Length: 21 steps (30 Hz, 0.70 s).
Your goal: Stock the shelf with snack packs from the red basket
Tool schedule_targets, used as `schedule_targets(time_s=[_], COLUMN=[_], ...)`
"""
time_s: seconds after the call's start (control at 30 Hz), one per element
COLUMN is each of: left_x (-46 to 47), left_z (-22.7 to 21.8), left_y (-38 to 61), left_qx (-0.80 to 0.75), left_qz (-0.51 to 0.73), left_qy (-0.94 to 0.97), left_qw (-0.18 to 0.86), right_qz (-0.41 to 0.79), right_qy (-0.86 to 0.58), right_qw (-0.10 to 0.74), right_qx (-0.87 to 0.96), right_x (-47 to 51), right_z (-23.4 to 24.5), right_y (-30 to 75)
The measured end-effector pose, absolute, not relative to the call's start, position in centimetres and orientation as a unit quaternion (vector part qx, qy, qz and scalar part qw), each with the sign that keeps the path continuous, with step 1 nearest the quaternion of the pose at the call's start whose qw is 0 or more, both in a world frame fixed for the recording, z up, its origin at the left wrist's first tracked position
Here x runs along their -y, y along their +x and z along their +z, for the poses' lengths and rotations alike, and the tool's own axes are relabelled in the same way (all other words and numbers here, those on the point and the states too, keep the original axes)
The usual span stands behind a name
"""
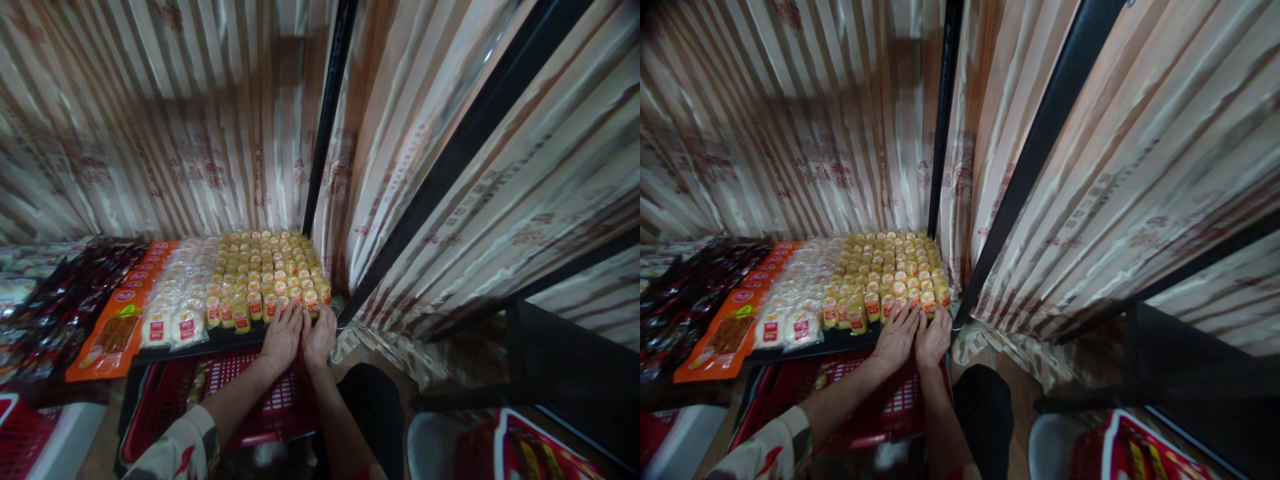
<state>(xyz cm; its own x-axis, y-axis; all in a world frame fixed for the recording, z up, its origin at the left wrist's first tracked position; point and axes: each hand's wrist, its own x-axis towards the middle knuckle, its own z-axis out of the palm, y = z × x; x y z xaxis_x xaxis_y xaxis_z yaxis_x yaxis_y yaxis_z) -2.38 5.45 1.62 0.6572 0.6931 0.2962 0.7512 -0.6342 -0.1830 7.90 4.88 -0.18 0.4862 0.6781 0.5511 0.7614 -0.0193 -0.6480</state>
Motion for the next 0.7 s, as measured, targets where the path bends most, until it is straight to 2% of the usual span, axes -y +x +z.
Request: schedule_targets(time_s=[0.7], left_x=[-5.4], left_z=[1.8], left_y=[-2.2], left_qx=[0.395], left_qz=[-0.115], left_qy=[-0.899], left_qw=[0.150], right_qz=[-0.051], right_qy=[-0.707], right_qw=[0.427], right_qx=[0.561], right_x=[-3.8], right_z=[-1.4], right_y=[7.7])
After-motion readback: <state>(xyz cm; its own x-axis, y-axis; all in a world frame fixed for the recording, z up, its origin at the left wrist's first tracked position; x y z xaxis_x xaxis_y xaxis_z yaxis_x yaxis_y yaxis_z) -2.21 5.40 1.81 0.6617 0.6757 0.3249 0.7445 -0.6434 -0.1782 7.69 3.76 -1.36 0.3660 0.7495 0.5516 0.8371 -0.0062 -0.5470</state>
